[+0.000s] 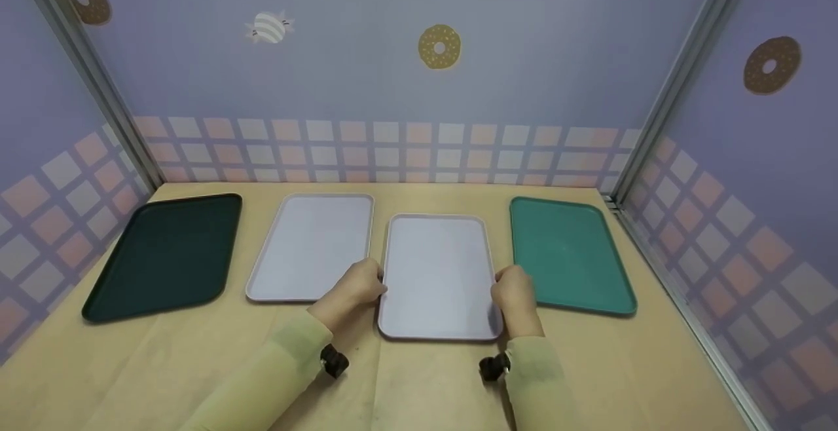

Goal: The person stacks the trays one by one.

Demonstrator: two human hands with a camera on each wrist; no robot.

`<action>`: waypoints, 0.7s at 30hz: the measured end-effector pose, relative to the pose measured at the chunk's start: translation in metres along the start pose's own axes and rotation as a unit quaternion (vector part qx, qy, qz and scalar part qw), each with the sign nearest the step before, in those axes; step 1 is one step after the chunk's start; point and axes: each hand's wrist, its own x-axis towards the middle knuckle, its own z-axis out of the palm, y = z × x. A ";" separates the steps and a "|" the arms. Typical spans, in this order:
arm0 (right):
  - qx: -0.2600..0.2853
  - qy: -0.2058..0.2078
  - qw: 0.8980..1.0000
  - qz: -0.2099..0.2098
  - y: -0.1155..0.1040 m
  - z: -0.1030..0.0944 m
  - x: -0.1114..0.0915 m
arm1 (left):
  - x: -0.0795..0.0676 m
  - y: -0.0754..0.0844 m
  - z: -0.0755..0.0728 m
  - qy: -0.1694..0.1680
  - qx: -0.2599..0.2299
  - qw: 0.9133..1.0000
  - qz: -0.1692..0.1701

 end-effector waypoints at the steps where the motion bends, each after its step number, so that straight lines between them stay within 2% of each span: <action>1: -0.006 0.000 1.000 0.000 -0.001 0.000 0.000 | -0.001 0.000 -0.002 -0.007 -0.009 1.000 0.000; 3: -0.015 -0.002 1.000 0.002 -0.005 0.000 -0.001 | -0.001 -0.003 -0.008 -0.030 -0.049 0.998 -0.010; 5: -0.019 0.002 1.000 0.002 -0.011 0.001 -0.002 | -0.002 -0.007 -0.014 -0.058 -0.098 0.993 -0.033; 8: 0.002 0.015 1.000 -0.004 -0.022 0.004 -0.004 | -0.002 -0.017 -0.025 -0.083 -0.192 0.976 -0.062; 10: 0.025 0.034 0.999 -0.015 -0.029 0.008 -0.003 | -0.002 -0.026 -0.034 -0.077 -0.231 0.968 -0.062; 12: 0.054 0.050 0.997 -0.032 -0.037 0.014 -0.003 | -0.002 -0.036 -0.044 -0.054 -0.253 0.964 -0.059; 16: 0.101 0.078 0.989 -0.072 -0.057 0.028 0.001 | 0.001 -0.060 -0.064 0.017 -0.235 0.970 -0.064; 18: 0.127 0.079 0.985 -0.087 -0.070 0.035 0.003 | 0.003 -0.073 -0.074 0.053 -0.215 0.973 -0.071; 21: 0.169 0.058 0.980 -0.090 -0.089 0.046 0.007 | 0.006 -0.093 -0.090 0.096 -0.200 0.971 -0.087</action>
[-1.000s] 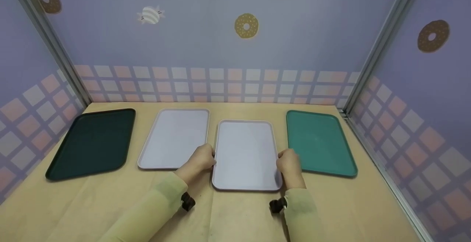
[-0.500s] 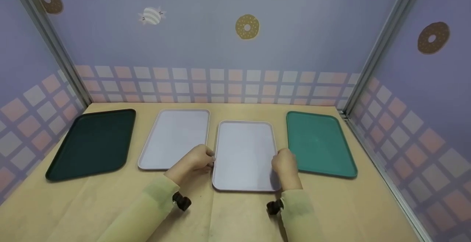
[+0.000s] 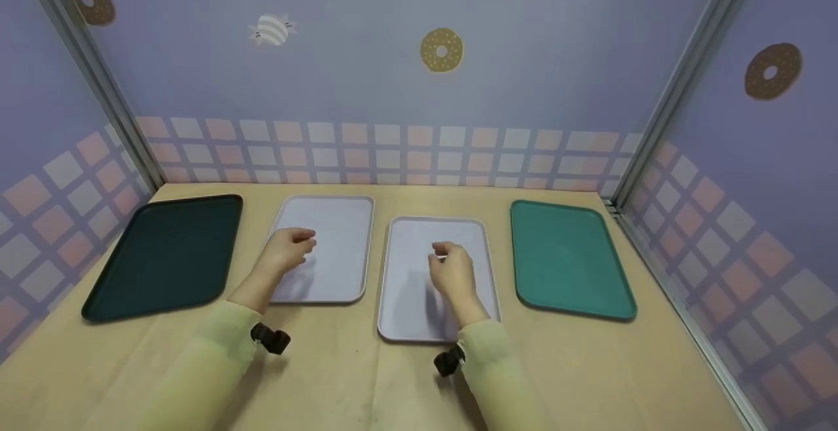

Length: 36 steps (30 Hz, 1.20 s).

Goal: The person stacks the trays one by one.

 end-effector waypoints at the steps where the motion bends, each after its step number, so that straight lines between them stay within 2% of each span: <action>1: 0.018 -0.010 1.000 0.006 -0.004 0.006 0.002 | 0.003 -0.004 -0.006 0.014 0.001 1.000 -0.002; 4: 0.077 -0.049 0.995 0.046 -0.018 0.024 0.006 | 0.010 -0.014 -0.025 0.040 -0.001 0.999 -0.021; 10: 0.165 -0.111 0.972 0.126 -0.043 0.055 0.011 | 0.019 -0.033 -0.056 0.051 0.008 0.996 -0.067; 15: 0.237 -0.136 0.946 0.174 -0.056 0.075 0.017 | 0.025 -0.044 -0.071 0.032 0.011 0.994 -0.105; 19: 0.261 -0.154 0.931 0.205 -0.062 0.085 0.019 | 0.026 -0.049 -0.074 0.001 -0.003 0.991 -0.137; 22: 0.257 -0.170 0.926 0.219 -0.064 0.089 0.019 | 0.026 -0.052 -0.072 -0.012 -0.026 0.986 -0.165; 25: 0.257 -0.180 0.922 0.228 -0.064 0.092 0.020 | 0.027 -0.053 -0.070 -0.014 -0.017 0.985 -0.174; 33: 0.252 -0.174 0.921 0.240 -0.062 0.089 0.023 | 0.026 -0.055 -0.069 -0.013 0.060 0.985 -0.159; 36: 0.266 -0.151 0.921 0.241 -0.058 0.088 0.025 | 0.026 -0.056 -0.071 -0.020 0.056 0.988 -0.144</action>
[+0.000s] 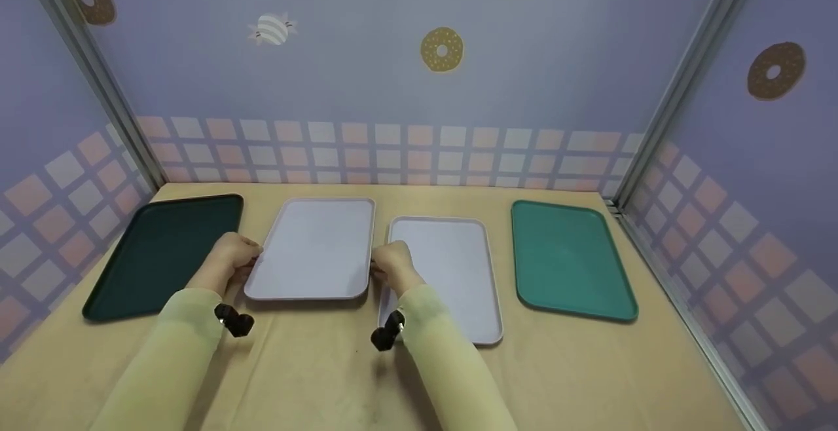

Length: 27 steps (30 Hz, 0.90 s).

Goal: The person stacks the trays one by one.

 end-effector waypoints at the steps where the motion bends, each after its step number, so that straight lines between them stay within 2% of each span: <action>1: 0.010 0.006 1.000 -0.004 0.001 -0.001 0.001 | 0.000 -0.001 -0.001 -0.007 -0.011 1.000 0.004; 3: 0.028 0.012 0.999 -0.012 0.002 -0.003 0.003 | 0.002 -0.003 -0.003 -0.032 -0.050 0.998 0.003; 6: 0.039 0.009 0.999 -0.023 0.004 -0.006 0.006 | 0.002 -0.007 -0.006 -0.074 -0.123 0.990 -0.014; 10: 0.034 0.004 0.999 -0.024 0.005 -0.011 0.008 | 0.000 -0.011 -0.008 -0.101 -0.177 0.978 -0.036; 17: 0.046 -0.020 0.999 -0.006 0.007 -0.019 0.010 | 0.001 -0.014 -0.006 -0.111 -0.220 0.968 -0.045; 27: 0.031 -0.032 0.999 -0.009 0.001 -0.043 0.006 | -0.005 -0.002 0.005 -0.106 -0.250 0.962 -0.006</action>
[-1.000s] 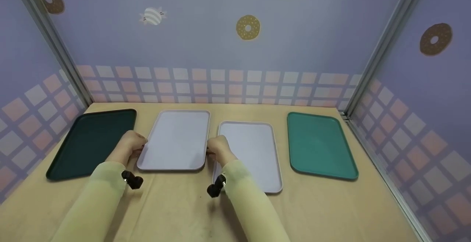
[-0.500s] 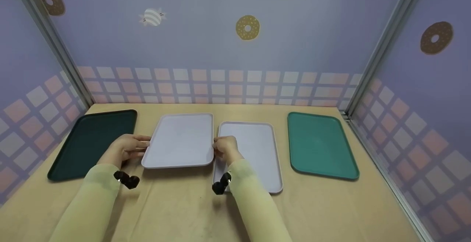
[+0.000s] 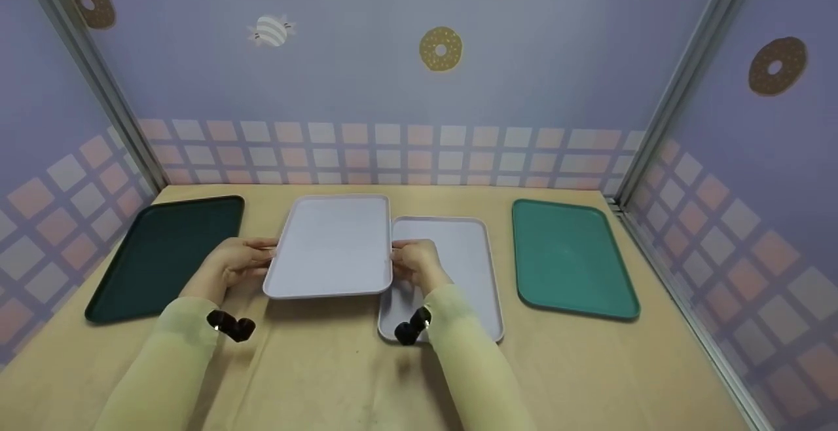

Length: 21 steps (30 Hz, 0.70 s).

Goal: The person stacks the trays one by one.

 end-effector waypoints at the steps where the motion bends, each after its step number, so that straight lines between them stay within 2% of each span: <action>1: -0.003 0.002 1.000 -0.002 -0.001 -0.004 -0.001 | 0.000 0.001 0.003 0.000 -0.003 1.000 0.002; 8: -0.018 0.002 0.999 -0.029 0.002 -0.033 -0.009 | -0.007 0.004 0.029 0.013 -0.006 1.000 0.014; 21: -0.017 -0.016 0.997 -0.069 0.016 -0.099 -0.039 | -0.016 0.002 0.097 0.010 -0.012 0.997 0.074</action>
